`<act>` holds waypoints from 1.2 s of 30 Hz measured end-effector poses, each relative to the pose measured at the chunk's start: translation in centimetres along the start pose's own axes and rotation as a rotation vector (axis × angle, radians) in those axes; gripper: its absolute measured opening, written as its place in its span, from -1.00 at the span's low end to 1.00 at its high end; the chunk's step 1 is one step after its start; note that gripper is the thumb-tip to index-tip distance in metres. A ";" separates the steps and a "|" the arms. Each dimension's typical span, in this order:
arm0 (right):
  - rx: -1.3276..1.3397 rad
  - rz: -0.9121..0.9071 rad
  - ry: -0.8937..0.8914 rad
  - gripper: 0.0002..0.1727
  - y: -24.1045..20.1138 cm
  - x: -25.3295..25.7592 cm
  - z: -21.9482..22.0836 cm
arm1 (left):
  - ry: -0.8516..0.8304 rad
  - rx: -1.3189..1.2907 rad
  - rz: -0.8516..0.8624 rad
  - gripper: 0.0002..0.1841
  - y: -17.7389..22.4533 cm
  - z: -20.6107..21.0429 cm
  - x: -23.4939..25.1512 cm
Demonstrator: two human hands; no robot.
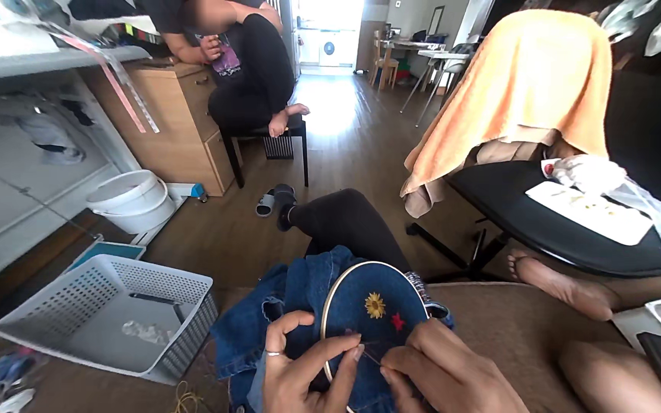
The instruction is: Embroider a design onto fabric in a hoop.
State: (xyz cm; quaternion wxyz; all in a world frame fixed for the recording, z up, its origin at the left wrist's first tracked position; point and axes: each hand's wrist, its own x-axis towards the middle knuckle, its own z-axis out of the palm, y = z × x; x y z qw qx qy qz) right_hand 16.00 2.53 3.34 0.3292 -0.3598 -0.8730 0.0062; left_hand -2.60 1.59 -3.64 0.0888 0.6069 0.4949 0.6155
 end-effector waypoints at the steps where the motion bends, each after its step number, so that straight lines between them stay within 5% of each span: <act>1: 0.006 -0.017 -0.016 -0.82 -0.1 0.0 0.1 | 0.003 -0.006 0.000 -0.96 0.0 0.0 0.0; 36: -0.066 -0.085 0.225 -0.83 0.0 1.5 2.2 | -0.019 -0.049 -0.030 -0.98 0.1 -0.2 0.3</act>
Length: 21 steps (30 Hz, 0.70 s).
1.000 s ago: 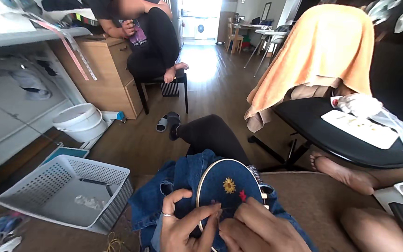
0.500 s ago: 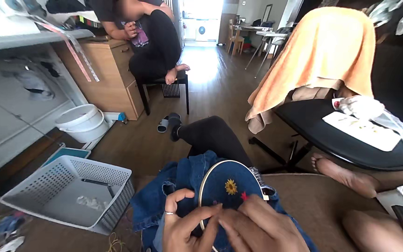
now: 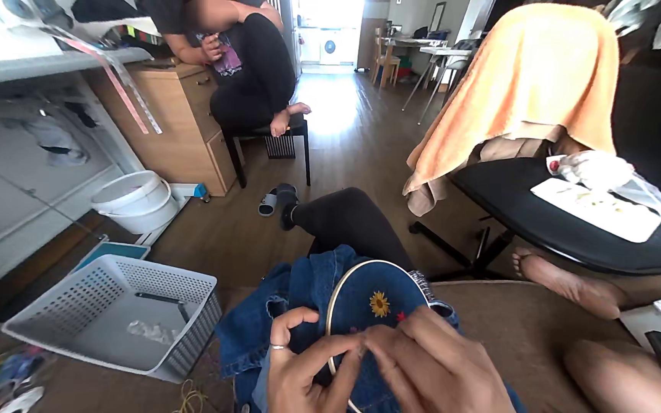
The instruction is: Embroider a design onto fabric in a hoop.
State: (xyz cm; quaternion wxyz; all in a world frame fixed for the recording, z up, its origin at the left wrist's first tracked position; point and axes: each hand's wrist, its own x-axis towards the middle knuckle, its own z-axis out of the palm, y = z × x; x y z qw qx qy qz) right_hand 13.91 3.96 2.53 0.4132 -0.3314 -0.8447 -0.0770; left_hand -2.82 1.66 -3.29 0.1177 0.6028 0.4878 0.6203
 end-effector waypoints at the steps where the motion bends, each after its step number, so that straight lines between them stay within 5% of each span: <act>1: -0.010 0.018 0.000 -0.82 0.3 -0.3 0.0 | 0.004 -0.001 -0.003 -0.97 0.0 0.0 0.0; 21: 0.041 -0.074 0.005 -0.88 -0.7 -1.1 0.3 | -0.008 -0.006 0.004 -0.97 -0.3 0.0 0.0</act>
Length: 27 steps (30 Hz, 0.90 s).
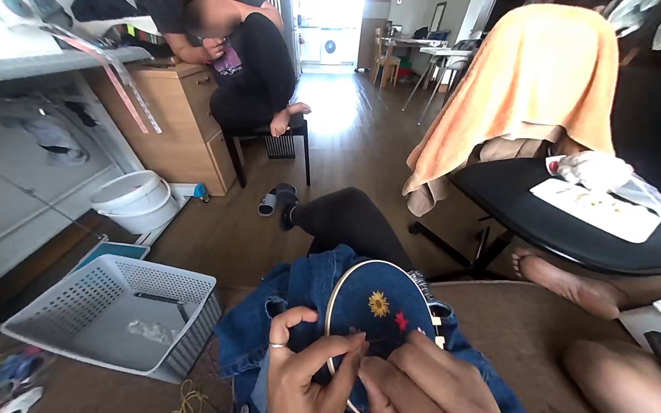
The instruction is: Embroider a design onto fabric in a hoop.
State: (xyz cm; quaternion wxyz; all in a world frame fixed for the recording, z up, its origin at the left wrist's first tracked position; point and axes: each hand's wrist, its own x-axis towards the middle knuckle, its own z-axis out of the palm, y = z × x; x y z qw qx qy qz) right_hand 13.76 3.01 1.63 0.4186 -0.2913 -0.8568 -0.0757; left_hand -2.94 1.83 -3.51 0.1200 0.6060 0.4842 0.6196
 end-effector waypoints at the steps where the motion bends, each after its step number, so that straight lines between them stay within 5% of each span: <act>1: -0.012 0.015 0.020 -0.87 0.0 0.3 0.1 | -0.001 -0.002 -0.001 -0.98 0.0 0.0 0.0; 7: -0.034 0.165 0.013 -0.83 1.4 -0.4 0.5 | 0.007 -0.015 -0.034 -0.95 0.1 0.0 0.1; 27: -0.078 0.210 -0.032 -0.80 1.9 -2.1 1.7 | 0.015 0.043 -0.011 -0.94 -0.2 0.2 0.1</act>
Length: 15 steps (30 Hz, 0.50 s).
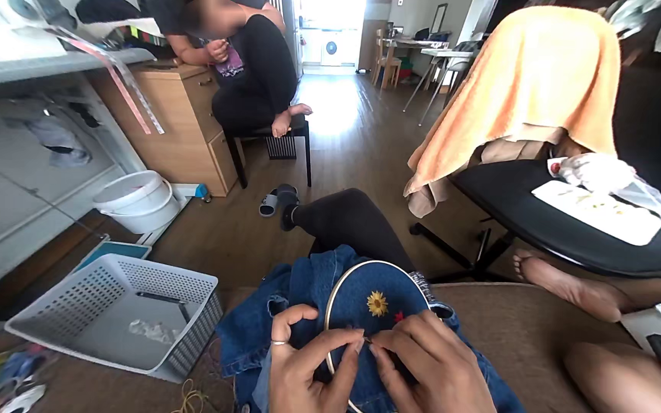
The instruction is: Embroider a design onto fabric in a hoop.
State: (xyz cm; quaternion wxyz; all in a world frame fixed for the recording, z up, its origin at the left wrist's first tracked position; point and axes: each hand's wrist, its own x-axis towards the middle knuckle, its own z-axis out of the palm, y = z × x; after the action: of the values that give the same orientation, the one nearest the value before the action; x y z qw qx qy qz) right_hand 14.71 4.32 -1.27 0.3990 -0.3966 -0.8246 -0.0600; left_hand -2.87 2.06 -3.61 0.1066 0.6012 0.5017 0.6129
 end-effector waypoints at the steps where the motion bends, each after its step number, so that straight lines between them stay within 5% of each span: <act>1: 0.011 0.018 -0.013 -0.81 0.0 0.0 -0.2 | -0.001 0.007 -0.002 -0.94 0.0 0.0 0.0; 9: 0.288 0.126 0.014 -0.81 -0.4 1.0 0.2 | -0.009 0.024 -0.002 -0.95 0.0 -0.1 0.0; 15: 0.217 0.065 -0.018 -0.74 -0.8 1.5 1.3 | -0.012 0.034 0.004 -0.96 0.1 -0.2 0.1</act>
State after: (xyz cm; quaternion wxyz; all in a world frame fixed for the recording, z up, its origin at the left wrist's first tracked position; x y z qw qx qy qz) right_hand 12.81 5.25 -0.95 0.4339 -0.3783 -0.8164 0.0461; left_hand -3.01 1.97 -3.48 0.0982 0.6075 0.5101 0.6009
